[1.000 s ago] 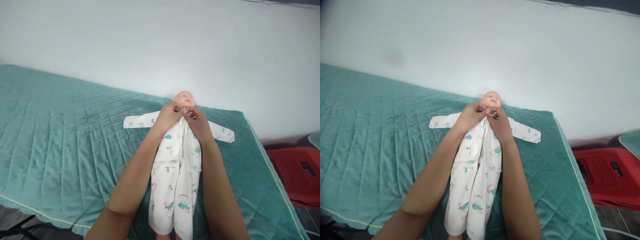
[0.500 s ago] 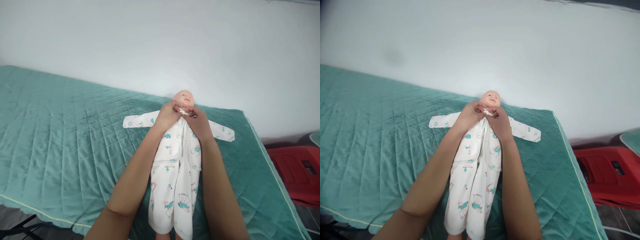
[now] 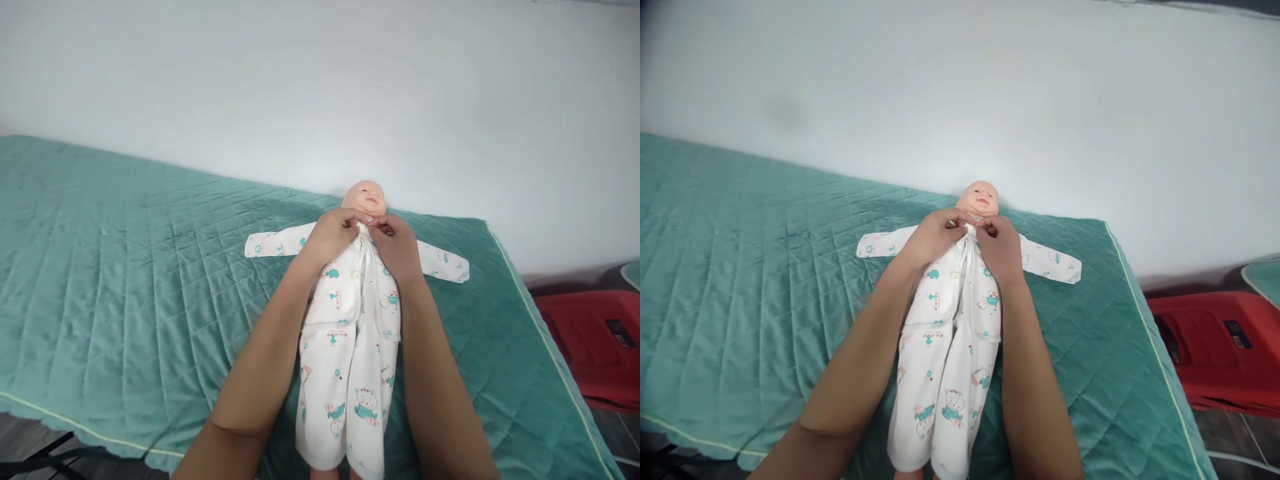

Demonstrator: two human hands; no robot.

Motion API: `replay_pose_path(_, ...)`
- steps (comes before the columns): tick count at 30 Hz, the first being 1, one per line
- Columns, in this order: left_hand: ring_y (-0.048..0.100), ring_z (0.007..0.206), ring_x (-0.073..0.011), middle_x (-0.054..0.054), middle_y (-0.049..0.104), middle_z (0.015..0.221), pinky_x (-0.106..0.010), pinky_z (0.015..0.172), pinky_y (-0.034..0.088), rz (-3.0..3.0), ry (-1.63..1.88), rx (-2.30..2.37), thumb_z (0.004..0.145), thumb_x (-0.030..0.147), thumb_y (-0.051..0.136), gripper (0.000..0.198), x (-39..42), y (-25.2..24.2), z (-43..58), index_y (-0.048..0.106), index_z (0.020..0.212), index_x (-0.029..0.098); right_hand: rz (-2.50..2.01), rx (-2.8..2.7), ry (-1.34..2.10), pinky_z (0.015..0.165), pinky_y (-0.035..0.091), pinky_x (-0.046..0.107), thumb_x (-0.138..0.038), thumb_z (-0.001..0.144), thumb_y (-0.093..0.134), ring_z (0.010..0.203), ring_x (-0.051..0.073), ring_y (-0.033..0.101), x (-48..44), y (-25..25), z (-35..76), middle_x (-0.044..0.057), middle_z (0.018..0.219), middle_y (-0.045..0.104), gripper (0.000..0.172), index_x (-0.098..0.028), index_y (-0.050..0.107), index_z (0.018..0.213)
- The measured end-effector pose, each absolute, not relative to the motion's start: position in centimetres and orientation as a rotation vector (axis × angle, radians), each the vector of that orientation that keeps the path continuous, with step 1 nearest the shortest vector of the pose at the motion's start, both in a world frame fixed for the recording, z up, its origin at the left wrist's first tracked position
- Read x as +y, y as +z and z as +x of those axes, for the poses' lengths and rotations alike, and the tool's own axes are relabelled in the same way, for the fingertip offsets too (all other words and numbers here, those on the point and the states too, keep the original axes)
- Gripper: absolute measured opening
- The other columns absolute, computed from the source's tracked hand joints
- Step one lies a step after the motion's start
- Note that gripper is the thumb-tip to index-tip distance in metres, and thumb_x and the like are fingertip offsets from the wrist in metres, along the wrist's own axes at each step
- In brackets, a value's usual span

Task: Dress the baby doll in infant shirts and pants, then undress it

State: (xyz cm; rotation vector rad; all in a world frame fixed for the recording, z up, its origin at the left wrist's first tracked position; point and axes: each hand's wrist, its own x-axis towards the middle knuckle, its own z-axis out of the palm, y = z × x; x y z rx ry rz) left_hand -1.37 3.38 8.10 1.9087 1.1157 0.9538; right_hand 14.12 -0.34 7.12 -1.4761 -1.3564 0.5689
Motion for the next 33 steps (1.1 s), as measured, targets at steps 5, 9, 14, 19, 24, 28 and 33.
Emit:
replay_pose_path(5, 0.064, 0.090, -0.0171, -0.004, 0.073, 0.103, -0.029, 0.093, 0.048, 1.960, 0.920, 1.171, 0.085, 0.012, 0.054, 0.031, 3.26, 8.40, -1.45, 0.079, 0.100, 0.021, -1.487, -1.430, 0.500, 0.081, 0.045, 0.035, -0.021, 0.079, 0.056, 0.080, 0.018, 0.058, -0.47, 7.22, 14.15, 0.003, 0.092, 0.067, 0.013, -0.022, 0.069, 0.080)
replay_pose_path(9, 0.065, 0.094, -0.0181, -0.004, 0.072, 0.106, -0.030, 0.097, 0.047, 2.014, 0.932, 1.184, 0.086, 0.012, 0.052, 0.033, 3.30, 8.23, -1.25, 0.079, 0.103, 0.021, -1.484, -1.445, 0.480, 0.082, 0.045, 0.035, -0.019, 0.079, 0.055, 0.080, 0.018, 0.058, -0.53, 7.33, 14.06, 0.002, 0.091, 0.066, 0.014, -0.022, 0.068, 0.079)
replay_pose_path(14, 0.064, 0.094, -0.0196, -0.005, 0.072, 0.104, -0.032, 0.098, 0.047, 2.016, 0.924, 1.238, 0.086, 0.011, 0.053, 0.032, 3.27, 8.35, -1.04, 0.079, 0.102, 0.021, -1.436, -1.428, 0.461, 0.082, 0.046, 0.035, -0.018, 0.079, 0.053, 0.081, 0.018, 0.059, -0.44, 7.07, 14.04, 0.002, 0.093, 0.066, 0.016, -0.023, 0.068, 0.082)
replay_pose_path(19, 0.065, 0.094, -0.0199, -0.005, 0.072, 0.106, -0.033, 0.099, 0.046, 2.038, 0.923, 1.217, 0.087, 0.011, 0.052, 0.032, 3.33, 8.38, -1.12, 0.079, 0.102, 0.021, -1.444, -1.462, 0.443, 0.083, 0.045, 0.034, -0.016, 0.080, 0.051, 0.084, 0.018, 0.058, -0.51, 7.18, 14.02, 0.004, 0.095, 0.066, 0.018, -0.022, 0.068, 0.081)
replay_pose_path(24, 0.065, 0.095, -0.0190, -0.004, 0.073, 0.106, -0.031, 0.098, 0.047, 2.006, 0.925, 1.218, 0.087, 0.013, 0.053, 0.031, 3.33, 8.33, -1.13, 0.079, 0.101, 0.021, -1.453, -1.478, 0.416, 0.083, 0.046, 0.035, -0.014, 0.079, 0.049, 0.086, 0.019, 0.059, -0.65, 7.32, 13.97, 0.004, 0.094, 0.065, 0.023, -0.023, 0.070, 0.080)
replay_pose_path(28, 0.066, 0.096, -0.0192, -0.004, 0.074, 0.106, -0.031, 0.097, 0.048, 1.974, 0.941, 1.209, 0.088, 0.015, 0.055, 0.027, 3.42, 8.33, -1.10, 0.079, 0.098, 0.020, -1.426, -1.490, 0.351, 0.088, 0.046, 0.037, -0.011, 0.079, 0.045, 0.094, 0.021, 0.062, -0.77, 7.24, 13.98, 0.005, 0.095, 0.067, 0.030, -0.023, 0.073, 0.079)
replay_pose_path(33, 0.067, 0.098, -0.0196, -0.004, 0.075, 0.105, -0.031, 0.096, 0.048, 1.917, 0.970, 1.182, 0.090, 0.022, 0.057, 0.021, 3.53, 8.24, -1.09, 0.078, 0.093, 0.019, -1.431, -1.512, 0.322, 0.093, 0.046, 0.040, -0.010, 0.079, 0.044, 0.098, 0.023, 0.063, -0.75, 7.12, 14.06, 0.005, 0.095, 0.069, 0.034, -0.023, 0.076, 0.081)
